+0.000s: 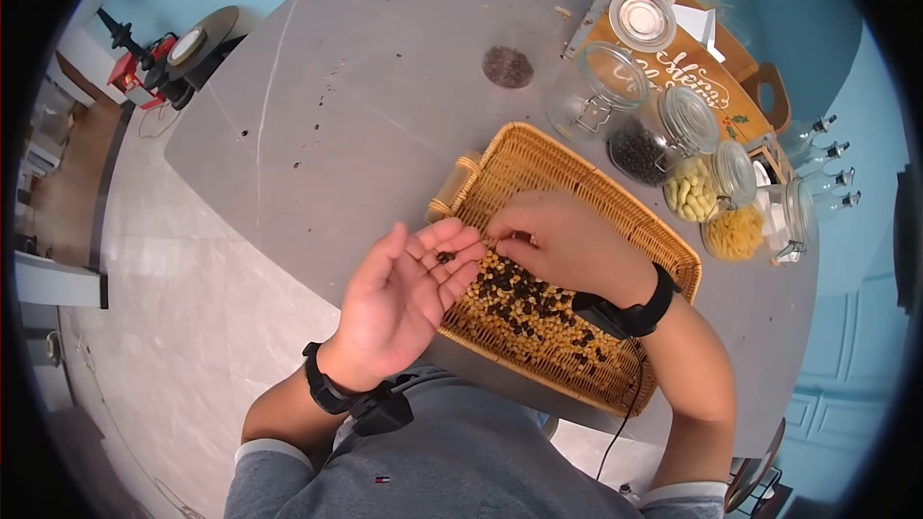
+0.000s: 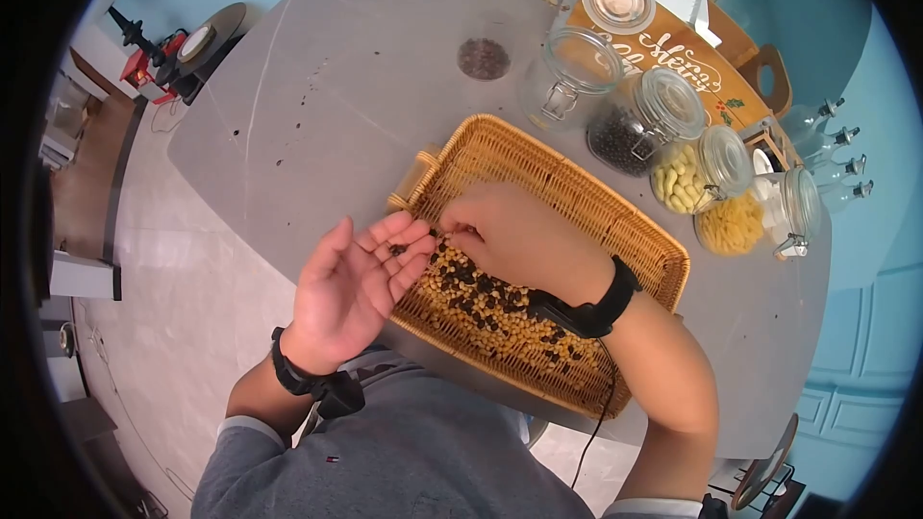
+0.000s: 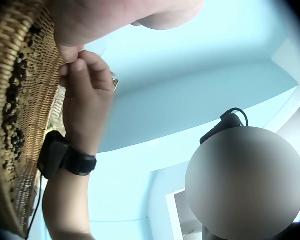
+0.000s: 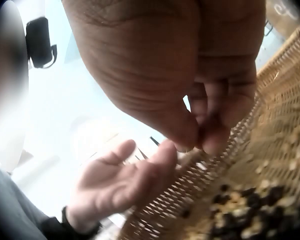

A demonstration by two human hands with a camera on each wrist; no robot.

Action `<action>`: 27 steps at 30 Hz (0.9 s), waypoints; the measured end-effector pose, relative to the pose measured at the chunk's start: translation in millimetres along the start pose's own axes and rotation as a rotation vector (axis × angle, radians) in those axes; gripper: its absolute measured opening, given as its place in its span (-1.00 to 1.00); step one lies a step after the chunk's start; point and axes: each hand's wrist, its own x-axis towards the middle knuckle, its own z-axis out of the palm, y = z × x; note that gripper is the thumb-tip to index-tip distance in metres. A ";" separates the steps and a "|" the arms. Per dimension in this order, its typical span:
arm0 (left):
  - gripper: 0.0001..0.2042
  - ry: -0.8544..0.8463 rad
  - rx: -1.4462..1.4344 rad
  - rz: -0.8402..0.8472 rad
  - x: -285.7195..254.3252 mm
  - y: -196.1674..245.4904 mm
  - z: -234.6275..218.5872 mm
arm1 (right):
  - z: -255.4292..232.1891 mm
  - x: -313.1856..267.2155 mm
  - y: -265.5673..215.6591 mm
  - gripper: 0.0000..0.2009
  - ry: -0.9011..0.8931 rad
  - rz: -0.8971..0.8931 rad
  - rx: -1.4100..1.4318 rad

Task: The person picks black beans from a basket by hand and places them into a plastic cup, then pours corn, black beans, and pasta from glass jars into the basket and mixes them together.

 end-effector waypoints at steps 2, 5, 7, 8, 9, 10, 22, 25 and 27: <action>-0.48 0.005 -0.009 0.009 -2.4 1.4 -1.1 | 8.7 -5.0 5.1 -0.89 -0.036 0.028 -0.131; -0.48 0.002 -0.018 0.017 -3.9 2.5 -2.0 | 20.1 -6.9 8.4 -0.93 -0.041 0.043 -0.244; -0.48 -0.004 -0.020 0.017 -3.6 2.8 -1.9 | 22.4 -5.8 11.6 -0.90 -0.098 0.049 -0.339; -0.48 -0.004 -0.020 0.017 -3.7 2.8 -2.2 | 22.9 -5.4 11.9 -0.90 -0.098 0.049 -0.339; -0.48 -0.005 -0.018 0.020 -3.7 2.7 -2.7 | 23.3 -5.2 11.9 -0.89 -0.088 0.033 -0.338; -0.48 -0.007 -0.017 0.023 -3.7 2.6 -2.9 | 23.2 -5.2 11.8 -0.89 -0.077 0.018 -0.338; -0.48 -0.015 0.006 0.005 -7.5 0.2 1.1 | -12.0 8.7 -41.1 -0.93 -0.045 0.094 0.320; -0.47 0.001 0.015 0.028 -10.7 4.1 3.0 | -2.5 10.3 -27.1 -0.91 0.002 0.181 0.401; -0.45 0.014 -0.003 0.060 -14.2 8.9 -0.2 | 5.1 7.8 -9.1 -0.90 -0.004 0.056 0.162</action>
